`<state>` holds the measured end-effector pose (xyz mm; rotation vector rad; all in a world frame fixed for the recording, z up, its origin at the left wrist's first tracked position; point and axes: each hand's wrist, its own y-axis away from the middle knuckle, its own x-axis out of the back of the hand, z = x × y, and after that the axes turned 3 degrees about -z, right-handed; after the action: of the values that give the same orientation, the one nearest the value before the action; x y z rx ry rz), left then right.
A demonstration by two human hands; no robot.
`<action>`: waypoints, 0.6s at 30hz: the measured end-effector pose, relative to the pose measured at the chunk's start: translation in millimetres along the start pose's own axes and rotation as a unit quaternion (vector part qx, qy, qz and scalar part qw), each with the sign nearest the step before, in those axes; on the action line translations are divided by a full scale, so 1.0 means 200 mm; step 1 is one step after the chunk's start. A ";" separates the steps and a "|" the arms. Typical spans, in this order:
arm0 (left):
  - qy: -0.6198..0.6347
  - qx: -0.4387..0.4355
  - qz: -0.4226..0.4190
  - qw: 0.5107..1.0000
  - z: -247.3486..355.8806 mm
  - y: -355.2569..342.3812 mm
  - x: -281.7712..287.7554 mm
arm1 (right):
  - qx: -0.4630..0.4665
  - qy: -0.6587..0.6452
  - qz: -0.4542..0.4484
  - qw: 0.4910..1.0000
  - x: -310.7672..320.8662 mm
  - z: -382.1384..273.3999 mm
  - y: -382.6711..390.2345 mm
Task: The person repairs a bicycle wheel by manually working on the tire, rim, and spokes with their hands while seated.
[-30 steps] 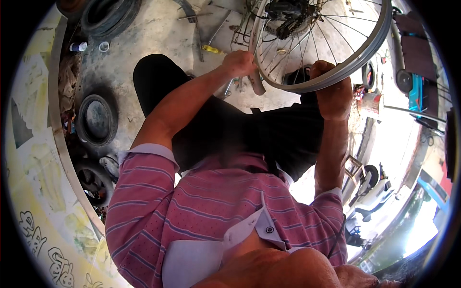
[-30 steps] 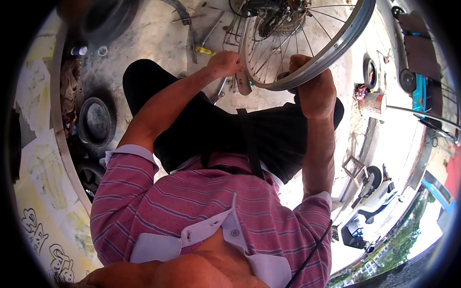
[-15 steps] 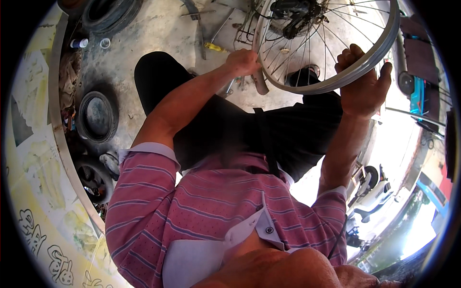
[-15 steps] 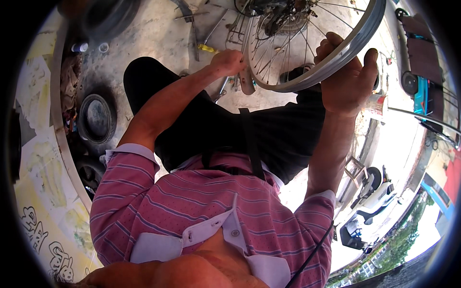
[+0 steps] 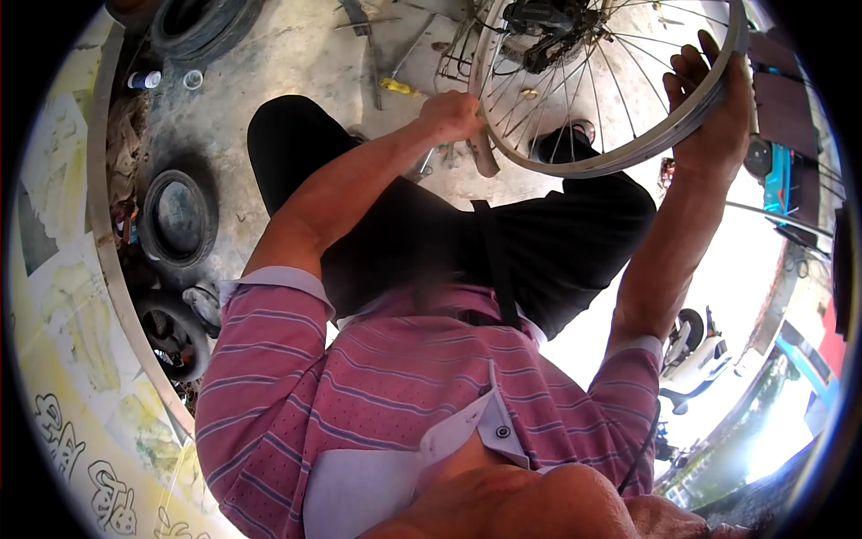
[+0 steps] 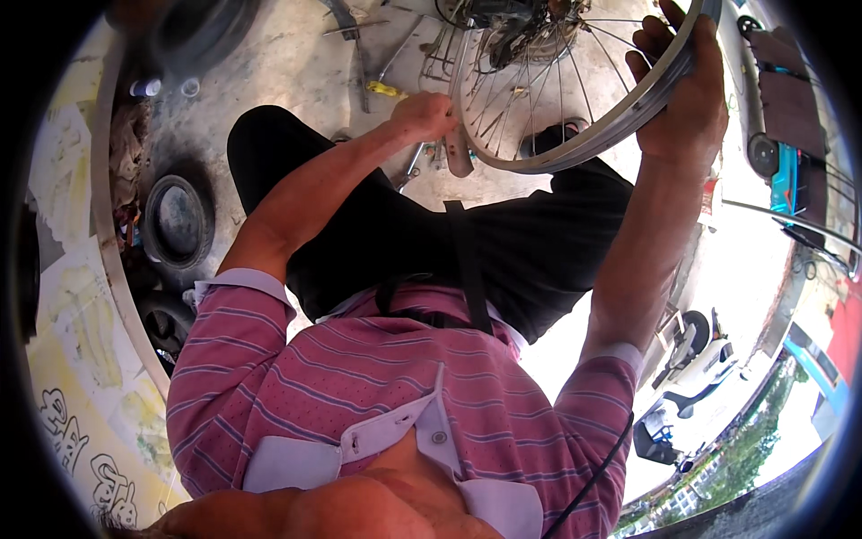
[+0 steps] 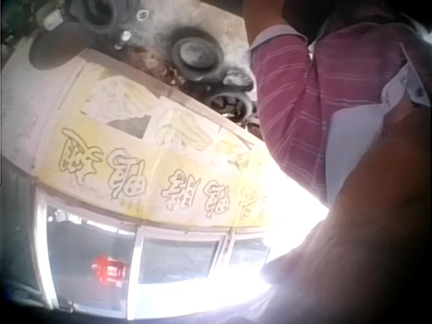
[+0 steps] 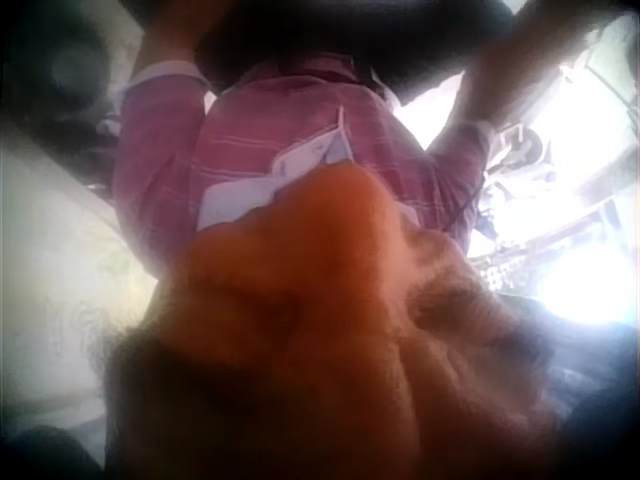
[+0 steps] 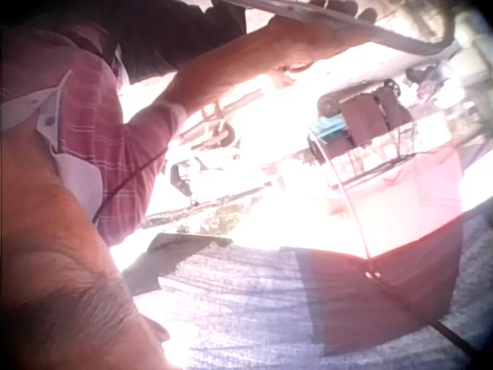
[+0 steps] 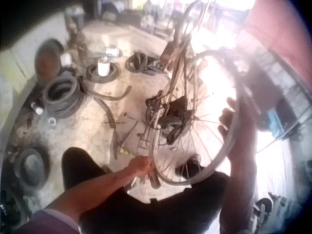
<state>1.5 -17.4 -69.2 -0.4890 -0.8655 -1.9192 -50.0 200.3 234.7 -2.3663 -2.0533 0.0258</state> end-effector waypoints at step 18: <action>0.439 -0.007 -0.129 0.889 0.32 0.10 0.29 | 0.076 0.101 0.019 0.992 -0.07 0.13 0.18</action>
<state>-10.3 -10.5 17.9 0.5119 -0.3122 -2.0759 -16.2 180.7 208.7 -2.2173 -1.8465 -0.0521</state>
